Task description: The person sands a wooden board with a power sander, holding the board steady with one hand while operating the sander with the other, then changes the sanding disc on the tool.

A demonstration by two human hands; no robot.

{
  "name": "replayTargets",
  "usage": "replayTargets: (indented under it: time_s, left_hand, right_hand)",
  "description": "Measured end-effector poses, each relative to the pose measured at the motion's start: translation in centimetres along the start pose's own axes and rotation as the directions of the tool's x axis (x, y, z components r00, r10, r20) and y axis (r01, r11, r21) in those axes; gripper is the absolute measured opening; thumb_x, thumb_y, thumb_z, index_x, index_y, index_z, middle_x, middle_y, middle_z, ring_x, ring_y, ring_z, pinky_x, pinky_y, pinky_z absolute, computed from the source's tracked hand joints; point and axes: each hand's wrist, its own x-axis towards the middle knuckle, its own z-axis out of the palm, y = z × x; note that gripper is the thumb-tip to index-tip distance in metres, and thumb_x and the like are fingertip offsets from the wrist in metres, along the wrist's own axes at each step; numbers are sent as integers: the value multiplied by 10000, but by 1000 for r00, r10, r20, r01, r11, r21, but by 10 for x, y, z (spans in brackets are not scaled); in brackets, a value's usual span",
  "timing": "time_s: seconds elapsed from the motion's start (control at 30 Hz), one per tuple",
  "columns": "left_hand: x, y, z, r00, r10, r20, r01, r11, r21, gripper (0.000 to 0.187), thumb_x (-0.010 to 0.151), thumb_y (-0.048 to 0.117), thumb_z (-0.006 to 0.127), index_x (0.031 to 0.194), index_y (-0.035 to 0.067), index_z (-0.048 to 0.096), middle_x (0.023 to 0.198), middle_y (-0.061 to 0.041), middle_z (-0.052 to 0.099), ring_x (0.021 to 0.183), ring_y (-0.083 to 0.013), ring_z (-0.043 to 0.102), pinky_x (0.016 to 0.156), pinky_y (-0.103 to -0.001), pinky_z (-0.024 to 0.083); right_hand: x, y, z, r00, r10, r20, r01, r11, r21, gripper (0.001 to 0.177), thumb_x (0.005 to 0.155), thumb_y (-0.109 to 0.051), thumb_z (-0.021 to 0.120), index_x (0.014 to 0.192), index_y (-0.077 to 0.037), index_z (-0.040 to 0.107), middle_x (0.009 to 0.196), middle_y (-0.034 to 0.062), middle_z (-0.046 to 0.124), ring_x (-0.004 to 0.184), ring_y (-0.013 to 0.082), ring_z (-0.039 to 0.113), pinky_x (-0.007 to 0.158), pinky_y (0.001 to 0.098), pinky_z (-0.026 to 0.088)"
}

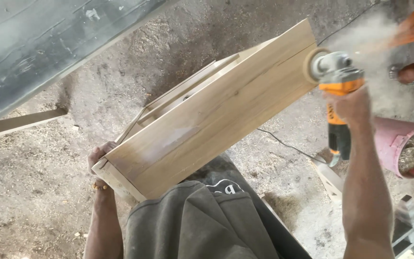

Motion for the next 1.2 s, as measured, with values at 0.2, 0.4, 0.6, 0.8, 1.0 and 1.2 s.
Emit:
replayTargets:
  time_s: [0.2,0.4,0.6,0.8,1.0,1.2]
  left_hand:
    - [-2,15,19,1000,7,22,-8,998,58,569,1059,390,331,718,8,579,716,-151,598,743,-273,525,867,-428,436]
    - [-1,26,37,996,-26,-83,27,1000,7,554,1058,362,371,719,-19,587,718,-173,603,732,-286,530,824,-429,435]
    - [5,25,36,998,-19,-62,20,1000,12,536,1052,348,367,707,-10,568,714,-168,596,730,-276,526,844,-424,436]
    - [3,25,39,998,-8,-69,12,999,49,558,1055,358,371,686,-11,570,673,-163,585,693,-280,512,792,-426,436]
    - [4,25,36,998,3,-59,-1,999,39,533,1049,359,381,693,4,556,664,-154,576,692,-264,511,832,-419,427]
    - [4,20,25,998,-38,-46,39,999,14,550,1060,380,356,685,23,542,669,-142,565,714,-251,493,828,-414,413]
  right_hand:
    - [-7,6,20,962,-261,77,256,964,70,426,814,-171,897,1170,-54,695,1029,110,754,816,158,721,716,331,600]
    - [-9,19,5,969,-246,-13,243,945,218,314,856,-149,849,1144,-60,762,1035,48,768,876,111,724,736,297,570]
    - [0,11,3,993,-113,31,110,990,89,323,848,-139,870,1134,-67,737,972,66,749,787,136,711,658,314,562]
    - [-30,-7,13,991,-44,124,20,982,186,467,837,-114,818,1259,-26,638,1013,126,728,776,225,703,600,360,581]
    - [-83,-9,57,936,-264,230,295,949,-110,874,732,-218,922,1355,101,398,1057,220,679,848,237,708,720,369,630]
    - [-47,-27,9,996,-28,81,34,997,-64,817,793,-207,886,1408,93,438,1095,190,680,835,272,709,645,399,624]
